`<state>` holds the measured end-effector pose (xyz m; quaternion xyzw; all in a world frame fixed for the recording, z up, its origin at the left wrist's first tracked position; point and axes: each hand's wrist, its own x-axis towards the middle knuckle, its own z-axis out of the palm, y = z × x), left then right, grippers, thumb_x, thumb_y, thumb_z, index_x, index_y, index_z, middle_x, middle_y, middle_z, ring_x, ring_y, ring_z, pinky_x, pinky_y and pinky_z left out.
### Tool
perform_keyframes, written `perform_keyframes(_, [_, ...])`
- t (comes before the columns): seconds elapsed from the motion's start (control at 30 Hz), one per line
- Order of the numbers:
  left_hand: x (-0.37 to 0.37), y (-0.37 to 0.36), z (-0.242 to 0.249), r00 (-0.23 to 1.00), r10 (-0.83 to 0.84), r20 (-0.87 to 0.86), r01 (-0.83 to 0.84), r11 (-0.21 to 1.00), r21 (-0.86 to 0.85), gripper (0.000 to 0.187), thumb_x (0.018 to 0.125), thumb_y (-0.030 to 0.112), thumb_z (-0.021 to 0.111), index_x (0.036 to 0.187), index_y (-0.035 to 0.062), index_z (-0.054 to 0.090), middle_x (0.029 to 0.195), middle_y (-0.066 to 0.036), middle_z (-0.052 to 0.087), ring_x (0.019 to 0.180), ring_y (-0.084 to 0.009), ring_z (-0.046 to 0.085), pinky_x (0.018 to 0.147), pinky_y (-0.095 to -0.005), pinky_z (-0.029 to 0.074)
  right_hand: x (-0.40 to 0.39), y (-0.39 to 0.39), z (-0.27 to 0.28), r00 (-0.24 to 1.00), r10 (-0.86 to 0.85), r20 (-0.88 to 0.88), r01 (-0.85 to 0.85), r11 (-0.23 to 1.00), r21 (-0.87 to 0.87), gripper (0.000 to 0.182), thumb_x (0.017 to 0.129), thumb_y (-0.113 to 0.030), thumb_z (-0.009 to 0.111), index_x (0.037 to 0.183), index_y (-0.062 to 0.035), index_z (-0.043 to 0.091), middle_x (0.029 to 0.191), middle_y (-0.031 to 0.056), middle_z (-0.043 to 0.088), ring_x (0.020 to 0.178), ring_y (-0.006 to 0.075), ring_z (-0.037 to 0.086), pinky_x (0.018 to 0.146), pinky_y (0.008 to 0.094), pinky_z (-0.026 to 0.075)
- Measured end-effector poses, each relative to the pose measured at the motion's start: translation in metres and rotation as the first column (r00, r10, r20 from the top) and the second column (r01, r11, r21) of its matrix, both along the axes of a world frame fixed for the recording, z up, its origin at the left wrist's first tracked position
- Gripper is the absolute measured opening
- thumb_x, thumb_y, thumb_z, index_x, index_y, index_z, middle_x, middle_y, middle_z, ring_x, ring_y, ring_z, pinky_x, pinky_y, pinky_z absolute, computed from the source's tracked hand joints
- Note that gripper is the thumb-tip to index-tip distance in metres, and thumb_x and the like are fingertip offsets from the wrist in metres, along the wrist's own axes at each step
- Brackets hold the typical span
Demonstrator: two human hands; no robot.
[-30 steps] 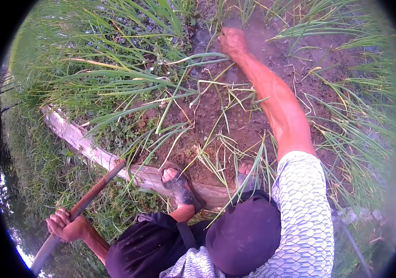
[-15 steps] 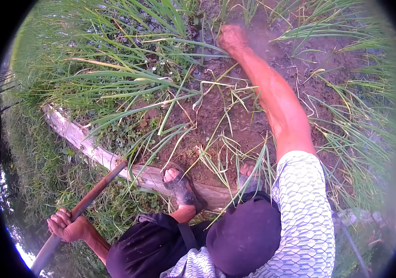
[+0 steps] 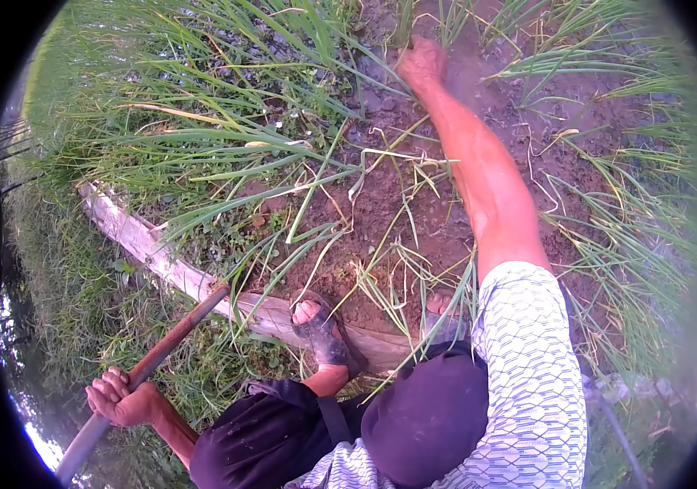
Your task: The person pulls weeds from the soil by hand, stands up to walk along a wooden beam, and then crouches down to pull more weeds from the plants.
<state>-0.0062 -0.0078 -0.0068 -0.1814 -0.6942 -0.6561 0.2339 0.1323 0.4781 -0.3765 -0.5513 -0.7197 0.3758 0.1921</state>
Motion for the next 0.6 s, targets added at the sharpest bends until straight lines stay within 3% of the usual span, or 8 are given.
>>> perform_keyframes(0.1, [-0.001,-0.002,0.000,1.000,0.000,0.005,0.000,1.000,0.014,0.018,0.092,0.009,0.051,0.076,0.0116,0.042,0.056,0.004,0.025,0.043,-0.0072,0.026,0.047,-0.0229,0.029,0.007,-0.003,-0.003,0.999,-0.040,0.027,0.041,0.998,-0.042,0.025,0.075,-0.028,0.062,0.093,-0.0119,0.068,0.087,0.0162,0.066,0.083,0.0341,0.063,0.074,0.0404,0.048])
perform_keyframes(0.13, [-0.002,-0.004,0.000,1.000,-0.001,0.015,0.001,1.000,0.012,0.018,0.092,0.009,0.051,0.076,0.0116,0.042,0.056,0.004,0.025,0.043,-0.0072,0.026,0.047,-0.0230,0.029,0.015,-0.008,-0.009,0.998,0.005,-0.066,-0.001,0.998,0.067,0.027,0.075,-0.031,0.062,0.093,-0.0119,0.069,0.085,0.0152,0.067,0.081,0.0317,0.064,0.072,0.0386,0.049])
perform_keyframes(0.23, [-0.004,-0.006,0.000,1.000,-0.020,0.024,0.020,1.000,0.018,0.016,0.091,0.010,0.051,0.077,0.0115,0.043,0.055,0.004,0.025,0.043,-0.0071,0.026,0.048,-0.0233,0.030,0.023,-0.007,-0.010,0.997,0.083,0.000,-0.083,0.995,0.063,0.029,0.075,-0.033,0.061,0.094,-0.0124,0.069,0.084,0.0149,0.067,0.080,0.0306,0.064,0.072,0.0383,0.048])
perform_keyframes(0.27, [-0.004,-0.007,0.000,1.000,-0.017,0.020,0.017,1.000,0.012,0.017,0.091,0.009,0.051,0.077,0.0115,0.043,0.055,0.004,0.024,0.043,-0.0072,0.026,0.048,-0.0235,0.030,0.025,-0.008,-0.009,0.985,0.090,-0.150,-0.092,0.996,-0.008,0.028,0.076,-0.030,0.064,0.093,-0.0085,0.069,0.080,0.0119,0.068,0.070,0.0234,0.064,0.065,0.0340,0.049])
perform_keyframes(0.37, [-0.002,-0.005,0.000,1.000,-0.005,0.016,0.005,1.000,0.005,0.017,0.091,0.009,0.051,0.077,0.0115,0.043,0.055,0.004,0.024,0.043,-0.0073,0.026,0.048,-0.0238,0.030,0.028,-0.013,0.002,0.922,-0.013,-0.388,-0.092,0.964,-0.251,0.024,0.077,-0.023,0.067,0.091,-0.0037,0.069,0.074,0.0069,0.067,0.061,0.0143,0.061,0.057,0.0284,0.048])
perform_keyframes(0.4, [-0.003,-0.005,0.001,1.000,-0.004,0.020,0.004,1.000,0.011,0.017,0.092,0.009,0.050,0.077,0.0115,0.043,0.055,0.004,0.024,0.043,-0.0073,0.026,0.048,-0.0238,0.030,0.029,-0.012,0.006,0.905,-0.040,-0.424,-0.093,0.953,-0.290,0.018,0.077,-0.017,0.069,0.086,-0.0017,0.067,0.069,0.0033,0.064,0.054,0.0073,0.054,0.049,0.0241,0.044])
perform_keyframes(0.53, [-0.002,-0.006,0.001,1.000,0.004,0.018,-0.004,1.000,-0.006,0.018,0.092,0.009,0.050,0.075,0.0117,0.042,0.055,0.004,0.025,0.043,-0.0074,0.026,0.048,-0.0240,0.030,0.030,-0.014,0.012,0.824,-0.217,-0.523,-0.101,0.852,-0.513,0.015,0.078,-0.018,0.066,0.079,-0.0037,0.065,0.064,0.0026,0.061,0.046,0.0066,0.048,0.044,0.0256,0.041])
perform_keyframes(0.6, [-0.002,-0.007,0.001,1.000,-0.009,0.024,0.009,1.000,-0.001,0.019,0.092,0.009,0.051,0.075,0.0115,0.042,0.056,0.004,0.025,0.043,-0.0074,0.026,0.048,-0.0241,0.030,0.032,-0.015,0.014,0.838,-0.180,-0.516,-0.110,0.869,-0.483,0.016,0.083,-0.020,0.065,0.086,-0.0048,0.064,0.067,0.0032,0.060,0.047,0.0078,0.049,0.043,0.0233,0.040])
